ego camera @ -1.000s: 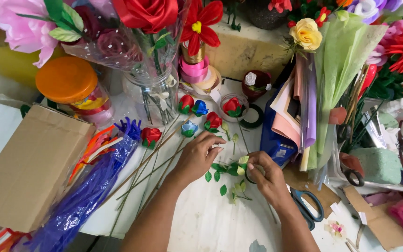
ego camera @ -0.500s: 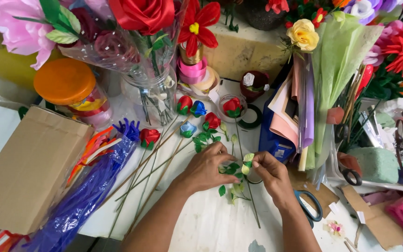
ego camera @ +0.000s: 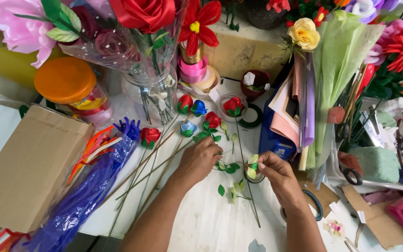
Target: Assembling artificial flowers by attaching green leaves to wire stems on a workbench.
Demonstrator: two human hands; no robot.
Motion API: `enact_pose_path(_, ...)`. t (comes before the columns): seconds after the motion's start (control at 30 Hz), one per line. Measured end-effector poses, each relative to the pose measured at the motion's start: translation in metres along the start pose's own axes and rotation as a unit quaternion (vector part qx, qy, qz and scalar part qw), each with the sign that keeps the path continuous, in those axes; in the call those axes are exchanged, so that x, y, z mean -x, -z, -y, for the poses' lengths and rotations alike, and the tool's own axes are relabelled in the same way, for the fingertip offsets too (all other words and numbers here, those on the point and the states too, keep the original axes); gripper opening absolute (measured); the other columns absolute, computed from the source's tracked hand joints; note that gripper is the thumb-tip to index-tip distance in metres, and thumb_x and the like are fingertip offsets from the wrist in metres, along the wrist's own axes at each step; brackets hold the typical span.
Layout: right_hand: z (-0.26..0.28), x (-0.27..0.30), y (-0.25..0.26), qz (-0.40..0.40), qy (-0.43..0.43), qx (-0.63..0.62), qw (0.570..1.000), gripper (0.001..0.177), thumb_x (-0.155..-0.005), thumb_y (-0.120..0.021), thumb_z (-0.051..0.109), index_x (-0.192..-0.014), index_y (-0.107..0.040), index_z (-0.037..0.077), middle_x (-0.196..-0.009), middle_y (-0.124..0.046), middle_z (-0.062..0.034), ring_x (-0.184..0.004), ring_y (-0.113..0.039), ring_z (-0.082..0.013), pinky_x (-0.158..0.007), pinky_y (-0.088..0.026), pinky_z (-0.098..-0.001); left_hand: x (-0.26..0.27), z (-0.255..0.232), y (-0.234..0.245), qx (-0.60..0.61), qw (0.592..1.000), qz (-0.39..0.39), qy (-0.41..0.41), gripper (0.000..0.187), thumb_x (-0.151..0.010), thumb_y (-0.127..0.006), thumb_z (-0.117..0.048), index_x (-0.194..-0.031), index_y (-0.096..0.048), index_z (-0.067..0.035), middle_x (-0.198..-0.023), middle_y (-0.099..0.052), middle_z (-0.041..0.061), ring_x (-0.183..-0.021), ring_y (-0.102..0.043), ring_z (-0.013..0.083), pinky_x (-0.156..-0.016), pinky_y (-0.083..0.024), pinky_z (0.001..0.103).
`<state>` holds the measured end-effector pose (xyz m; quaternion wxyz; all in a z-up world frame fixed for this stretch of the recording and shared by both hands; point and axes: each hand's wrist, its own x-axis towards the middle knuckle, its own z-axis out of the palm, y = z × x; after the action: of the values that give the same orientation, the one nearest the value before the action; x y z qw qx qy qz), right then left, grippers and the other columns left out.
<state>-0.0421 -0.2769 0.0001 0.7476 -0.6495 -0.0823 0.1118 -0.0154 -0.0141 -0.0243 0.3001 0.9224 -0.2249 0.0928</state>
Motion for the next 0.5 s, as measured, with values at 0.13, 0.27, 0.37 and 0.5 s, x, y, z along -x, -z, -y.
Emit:
enact_pose_path(0.13, 0.012, 0.003, 0.002, 0.072, -0.070, 0.110, 0.989, 0.011, -0.096, -0.060, 0.012, -0.094, -0.069, 0.006, -0.081, -0.064, -0.0057, -0.073, -0.055, -0.0164, -0.068, -0.047, -0.0328, -0.005, -0.016, 0.022, -0.018, 0.999, 0.001, 0.048, 0.049, -0.083, -0.085, -0.020, -0.127, -0.066, -0.011, -0.114, -0.059, 0.008, -0.099, -0.063, 0.0284, -0.066, -0.060, 0.041)
enact_pose_path(0.27, 0.031, 0.005, -0.010, 0.113, -0.135, 0.222, 0.959, 0.014, -0.098, -0.056, 0.014, -0.093, -0.068, 0.008, -0.075, -0.067, -0.0052, -0.068, -0.057, -0.0155, -0.064, -0.045, -0.0302, -0.002, -0.022, 0.020, 0.007, 1.000, -0.023, -0.002, 0.032, -0.086, -0.082, -0.016, -0.116, -0.071, -0.012, -0.110, -0.056, 0.007, -0.094, -0.062, 0.0266, -0.059, -0.058, 0.040)
enact_pose_path(0.37, 0.036, 0.004, -0.011, 0.112, -0.170, 0.269, 0.941, 0.013, -0.096, -0.054, 0.008, -0.093, -0.066, 0.007, -0.077, -0.061, -0.0055, -0.072, -0.061, -0.0169, -0.073, -0.046, -0.0310, -0.001, -0.018, 0.011, 0.005, 0.999, -0.002, -0.041, 0.018, -0.089, -0.080, -0.024, -0.100, -0.079, -0.010, -0.104, -0.056, 0.006, -0.104, -0.058, 0.0253, -0.067, -0.057, 0.041)
enact_pose_path(0.5, 0.040, 0.003, -0.012, 0.112, -0.173, 0.407, 0.890, 0.014, -0.090, -0.054, 0.014, -0.091, -0.068, 0.014, -0.078, -0.067, -0.0011, -0.071, -0.059, -0.0168, -0.071, -0.045, -0.0316, -0.001, -0.019, 0.013, 0.001, 0.994, 0.109, -0.003, 0.048, -0.079, -0.089, -0.036, -0.118, -0.077, -0.012, -0.110, -0.057, 0.005, -0.107, -0.055, 0.0260, -0.085, -0.052, 0.042)
